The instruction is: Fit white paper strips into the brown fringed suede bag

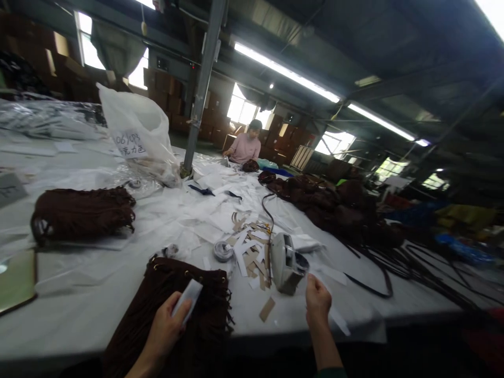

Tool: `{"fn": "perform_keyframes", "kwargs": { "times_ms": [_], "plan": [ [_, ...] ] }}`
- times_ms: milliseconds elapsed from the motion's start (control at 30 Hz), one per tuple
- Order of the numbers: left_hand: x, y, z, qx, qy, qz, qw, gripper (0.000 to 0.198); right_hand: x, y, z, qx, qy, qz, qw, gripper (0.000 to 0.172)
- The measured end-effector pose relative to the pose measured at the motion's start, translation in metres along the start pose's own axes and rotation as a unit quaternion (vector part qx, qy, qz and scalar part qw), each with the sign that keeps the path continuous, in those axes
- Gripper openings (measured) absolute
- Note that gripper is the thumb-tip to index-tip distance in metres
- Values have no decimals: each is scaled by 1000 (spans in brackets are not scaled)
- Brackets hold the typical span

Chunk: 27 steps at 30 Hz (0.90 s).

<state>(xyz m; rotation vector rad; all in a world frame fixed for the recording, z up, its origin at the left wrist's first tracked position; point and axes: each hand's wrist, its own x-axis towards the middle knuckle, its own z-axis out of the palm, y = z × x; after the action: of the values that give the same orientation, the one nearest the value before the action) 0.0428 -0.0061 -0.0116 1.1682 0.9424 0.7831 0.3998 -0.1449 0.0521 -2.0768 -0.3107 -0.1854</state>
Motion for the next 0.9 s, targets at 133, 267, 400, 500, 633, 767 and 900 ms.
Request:
{"fn": "perform_keyframes", "kwargs": {
  "times_ms": [133, 267, 400, 500, 633, 767, 900],
  "plan": [
    [-4, 0, 3, 12, 12, 0, 1000, 47, 33, 1, -4, -18, -67, 58, 996, 54],
    [-6, 0, 6, 8, 20, 5, 1000, 51, 45, -12, 12, -16, -131, 87, 987, 41],
    [-8, 0, 9, 10, 35, 10, 999, 54, 52, -20, 22, -8, -151, 96, 984, 32],
    [-9, -1, 9, 23, 44, 9, 999, 56, 55, -20, 22, 0, -133, 90, 987, 26],
    [-8, -5, 8, 27, 40, 3, 999, 55, 54, -16, 12, 27, -91, 67, 993, 31],
    [-6, -10, 6, 38, 31, 4, 999, 54, 39, -9, -6, 64, -70, 44, 995, 43],
    [-7, -9, 5, 32, 32, 3, 999, 53, 8, 9, -14, 65, -94, 55, 992, 55]
  ]
}}
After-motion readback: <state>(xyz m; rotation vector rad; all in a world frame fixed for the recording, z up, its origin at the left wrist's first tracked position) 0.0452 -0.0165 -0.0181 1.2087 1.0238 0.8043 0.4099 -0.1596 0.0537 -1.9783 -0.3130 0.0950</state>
